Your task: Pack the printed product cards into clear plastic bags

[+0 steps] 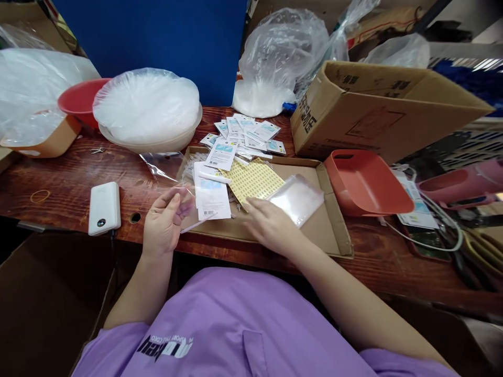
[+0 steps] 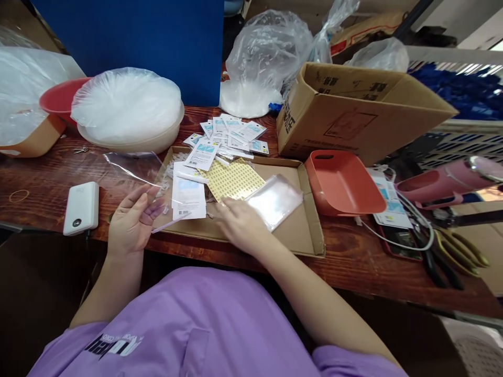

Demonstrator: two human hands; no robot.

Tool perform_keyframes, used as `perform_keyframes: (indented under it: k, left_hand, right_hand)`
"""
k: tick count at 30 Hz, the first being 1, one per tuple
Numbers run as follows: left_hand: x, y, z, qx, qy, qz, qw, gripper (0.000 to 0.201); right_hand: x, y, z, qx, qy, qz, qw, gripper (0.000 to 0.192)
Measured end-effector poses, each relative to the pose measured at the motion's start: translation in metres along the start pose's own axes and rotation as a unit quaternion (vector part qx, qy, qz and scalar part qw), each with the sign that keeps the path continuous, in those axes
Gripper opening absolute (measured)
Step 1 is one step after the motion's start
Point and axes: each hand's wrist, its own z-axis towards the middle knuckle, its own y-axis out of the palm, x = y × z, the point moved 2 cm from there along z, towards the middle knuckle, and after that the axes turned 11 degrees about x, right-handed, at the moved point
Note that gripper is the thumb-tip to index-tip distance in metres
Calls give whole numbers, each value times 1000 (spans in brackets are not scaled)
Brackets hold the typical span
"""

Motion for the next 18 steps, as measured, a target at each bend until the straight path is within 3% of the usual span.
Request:
perform_keyframes:
  k: [5, 12, 15, 18]
  left_hand:
    - [6, -5, -7, -24, 24, -4, 999, 16]
    - [21, -31, -12, -26, 44, -6, 999, 17]
    - [25, -40, -10, -22, 52, 7, 998, 25]
    - [30, -44, -9, -20, 55, -3, 998, 25]
  right_hand:
    - [-46, 22, 48, -32, -102, -4, 994, 43]
    - [-34, 24, 52, -56, -150, 45, 986, 35]
    - [-27, 16, 45, -9, -145, 67, 987, 37]
    - [-20, 1, 36, 90, -94, 107, 986, 37]
